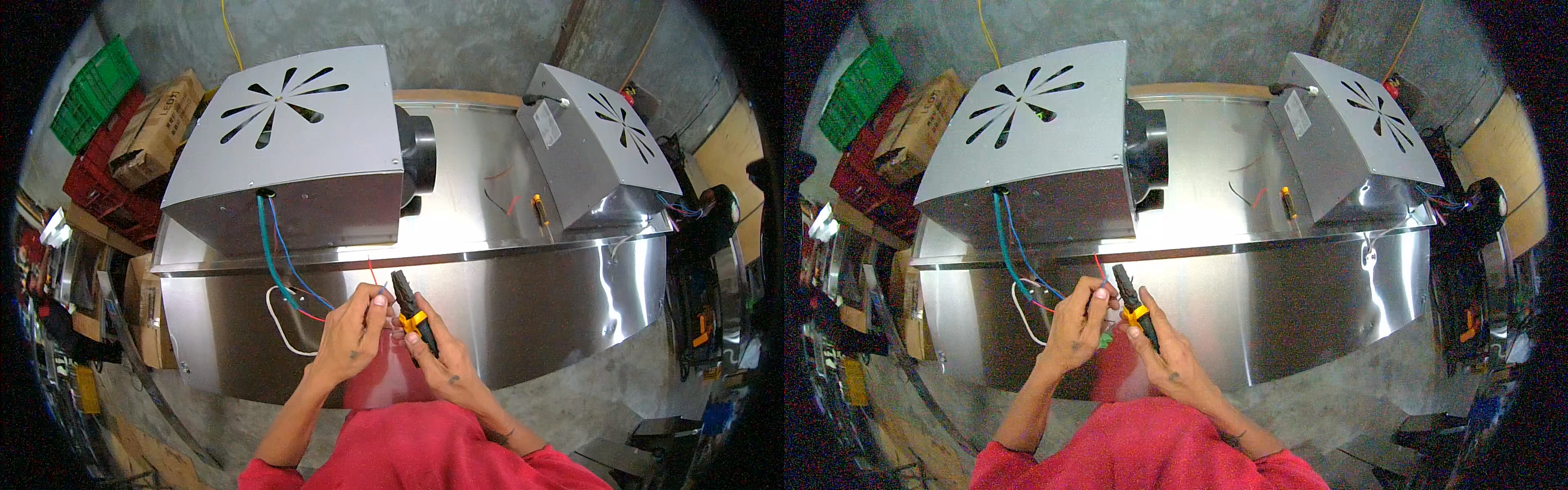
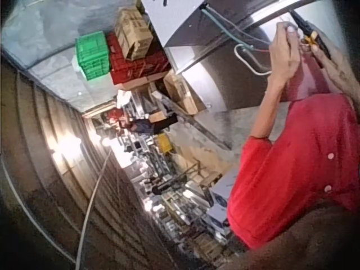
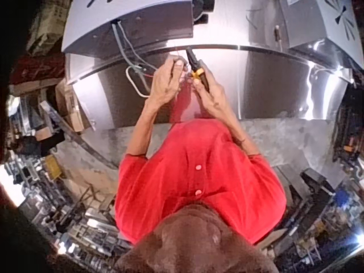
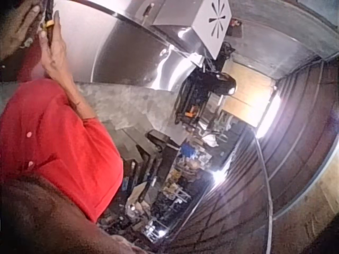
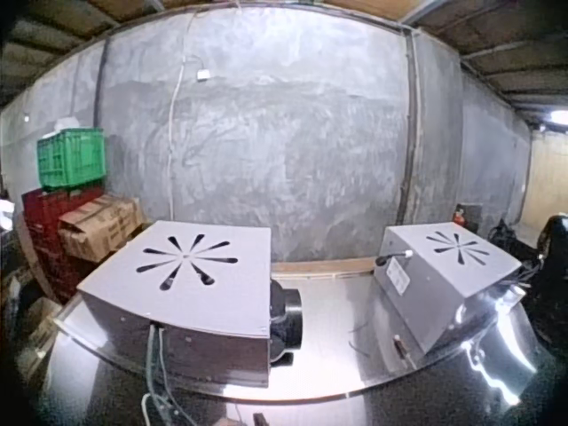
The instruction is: The person strips insulation from red and white wires using pliers, then inserts the exposed ends into a green terminal block and tightens the screws with a screwdriver. The person repeats this process for additional wires, securing each connection in the terminal block.
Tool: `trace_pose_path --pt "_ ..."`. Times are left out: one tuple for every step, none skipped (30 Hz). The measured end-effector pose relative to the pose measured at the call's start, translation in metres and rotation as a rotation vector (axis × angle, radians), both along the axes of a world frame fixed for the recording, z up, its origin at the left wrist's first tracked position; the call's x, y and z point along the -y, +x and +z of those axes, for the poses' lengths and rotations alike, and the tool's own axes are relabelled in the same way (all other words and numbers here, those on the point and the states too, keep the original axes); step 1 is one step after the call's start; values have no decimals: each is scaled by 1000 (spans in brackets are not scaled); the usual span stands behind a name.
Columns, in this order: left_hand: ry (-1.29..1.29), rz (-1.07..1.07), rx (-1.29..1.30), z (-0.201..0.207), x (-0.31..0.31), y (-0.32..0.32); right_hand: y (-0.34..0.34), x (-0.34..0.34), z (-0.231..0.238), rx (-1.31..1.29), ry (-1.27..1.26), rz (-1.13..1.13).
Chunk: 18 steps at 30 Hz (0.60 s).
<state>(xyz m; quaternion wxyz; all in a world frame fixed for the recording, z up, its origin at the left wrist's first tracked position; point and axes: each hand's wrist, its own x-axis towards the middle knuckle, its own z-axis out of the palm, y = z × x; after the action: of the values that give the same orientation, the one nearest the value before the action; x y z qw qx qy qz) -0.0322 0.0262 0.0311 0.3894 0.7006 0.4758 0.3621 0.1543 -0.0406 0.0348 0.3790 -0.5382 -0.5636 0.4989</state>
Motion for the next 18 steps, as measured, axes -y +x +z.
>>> trace_pose_path --pt "106 -15 -36 0 -1 0 1 1 7 35 -34 5" --pt "211 -30 -72 0 -2 1 1 1 5 32 -45 4" --pt "227 -35 -89 1 -2 1 2 2 3 29 -55 0" --pt "243 -39 -105 2 -2 1 4 3 0 26 -66 -4" --pt "259 -43 -121 4 -1 1 5 4 -2 42 -52 -7" --pt "248 -43 -135 6 0 1 5 4 -3 58 -38 -9" --pt "236 -42 -149 9 0 2 6 4 -4 75 -23 -10" --pt "224 -41 -163 10 1 2 6 4 -5 78 -10 -11" --pt "238 -42 -173 9 0 2 6 5 -5 80 3 -13" --pt "252 -43 -183 9 -1 2 5 5 -4 82 17 -13" --pt "267 -44 -193 8 -1 3 5 5 -3 82 16 -12" --pt "279 -45 -204 9 -2 3 5 6 -3 80 16 -11" --pt "292 -46 -214 11 -2 3 4 6 -3 79 17 -9" --pt "305 -47 -224 12 -2 2 4 6 -5 103 38 -1" --pt "330 -56 -245 12 -4 2 4 6 -9 125 54 7" --pt "354 -65 -266 11 -5 1 4 5 -11 148 71 15" --pt "378 -74 -287 11 -6 1 4 5 -12 152 124 15" --pt "373 -78 -302 12 -6 1 4 4 -12 155 177 19"
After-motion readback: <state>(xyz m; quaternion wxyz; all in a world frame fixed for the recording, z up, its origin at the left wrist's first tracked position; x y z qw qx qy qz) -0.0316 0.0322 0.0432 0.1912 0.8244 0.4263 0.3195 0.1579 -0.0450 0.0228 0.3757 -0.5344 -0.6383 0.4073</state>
